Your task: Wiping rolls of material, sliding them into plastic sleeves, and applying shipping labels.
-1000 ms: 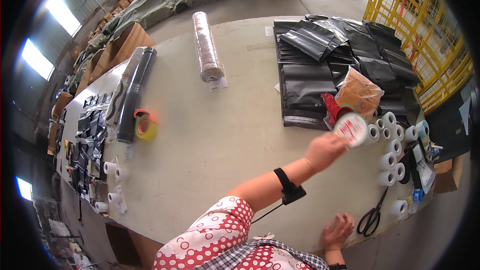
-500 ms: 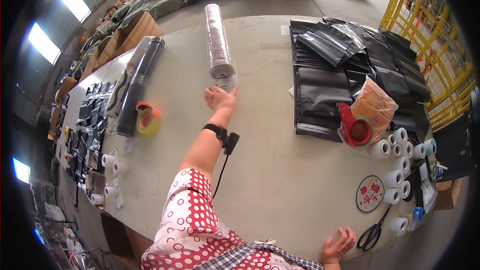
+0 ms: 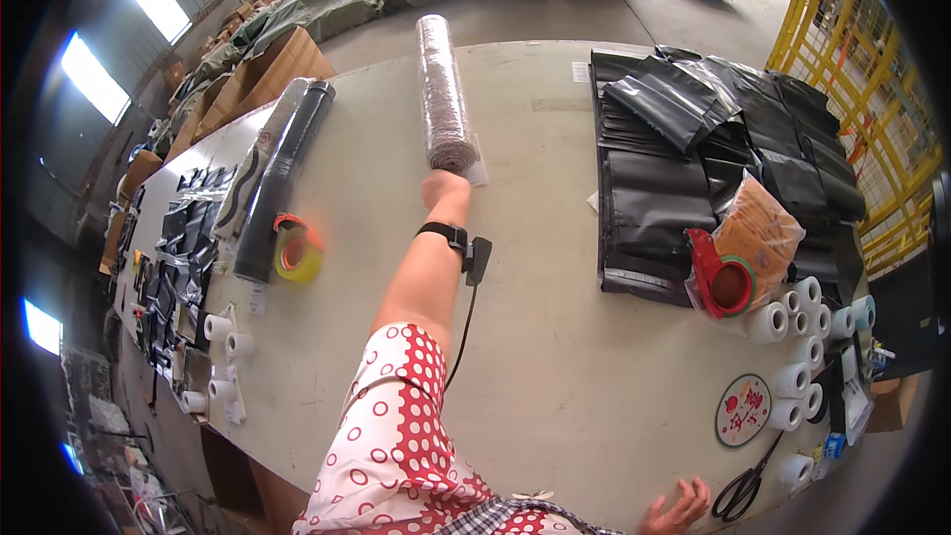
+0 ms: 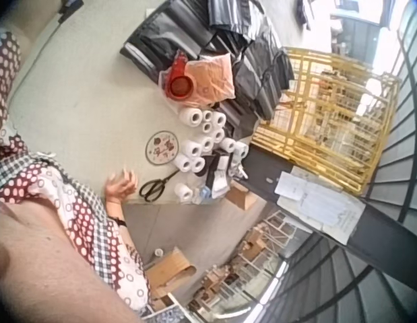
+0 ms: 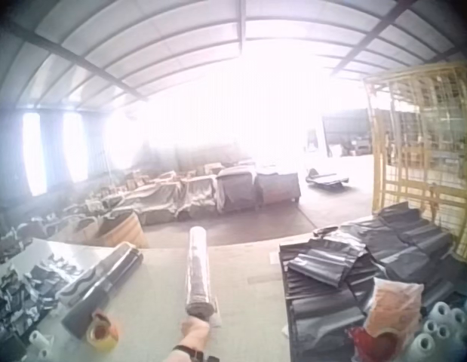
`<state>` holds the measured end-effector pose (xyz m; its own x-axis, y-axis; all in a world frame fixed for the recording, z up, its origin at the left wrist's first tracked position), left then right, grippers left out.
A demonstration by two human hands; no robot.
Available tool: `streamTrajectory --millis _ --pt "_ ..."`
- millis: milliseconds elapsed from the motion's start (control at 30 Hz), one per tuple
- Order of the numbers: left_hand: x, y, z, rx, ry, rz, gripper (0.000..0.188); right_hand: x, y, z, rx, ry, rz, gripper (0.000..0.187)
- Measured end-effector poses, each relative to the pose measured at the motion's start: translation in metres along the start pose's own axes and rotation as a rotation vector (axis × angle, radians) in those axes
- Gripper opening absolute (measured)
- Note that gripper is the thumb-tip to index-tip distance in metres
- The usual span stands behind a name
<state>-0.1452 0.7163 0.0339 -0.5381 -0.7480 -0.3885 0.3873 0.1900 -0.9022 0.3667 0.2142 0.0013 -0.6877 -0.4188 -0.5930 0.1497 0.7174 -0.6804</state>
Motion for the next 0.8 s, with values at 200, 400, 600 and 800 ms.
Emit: streamTrajectory --millis 200,400,600,800 --pt "0.003 -0.012 0.004 -0.014 0.087 -0.008 0.022 0.003 -0.004 -0.003 0.034 0.003 -0.033 0.042" --pt "-0.004 0.021 -0.017 0.017 -0.060 0.652 0.074 0.044 -0.049 -0.054 0.550 1.066 -0.542 0.047" --pt "0.012 -0.002 -0.089 0.397 -0.041 1.506 0.121 0.042 -0.044 -0.061 0.436 1.046 -0.615 0.047" --pt "-0.030 0.001 -0.004 -0.101 -0.125 0.984 0.094 0.031 -0.046 -0.058 0.461 1.096 -0.558 0.045"
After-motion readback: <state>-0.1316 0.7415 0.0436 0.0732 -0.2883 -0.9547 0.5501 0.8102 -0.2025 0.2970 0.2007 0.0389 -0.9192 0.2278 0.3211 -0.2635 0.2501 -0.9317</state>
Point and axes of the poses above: each hand's wrist, its own z-axis away from the middle knuckle, its own y-axis out of the palm, x = y × z, the point moved 1 cm from there along -z, towards the middle knuckle, and after that the axes turned 3 degrees about -z, right-handed, at the moved point
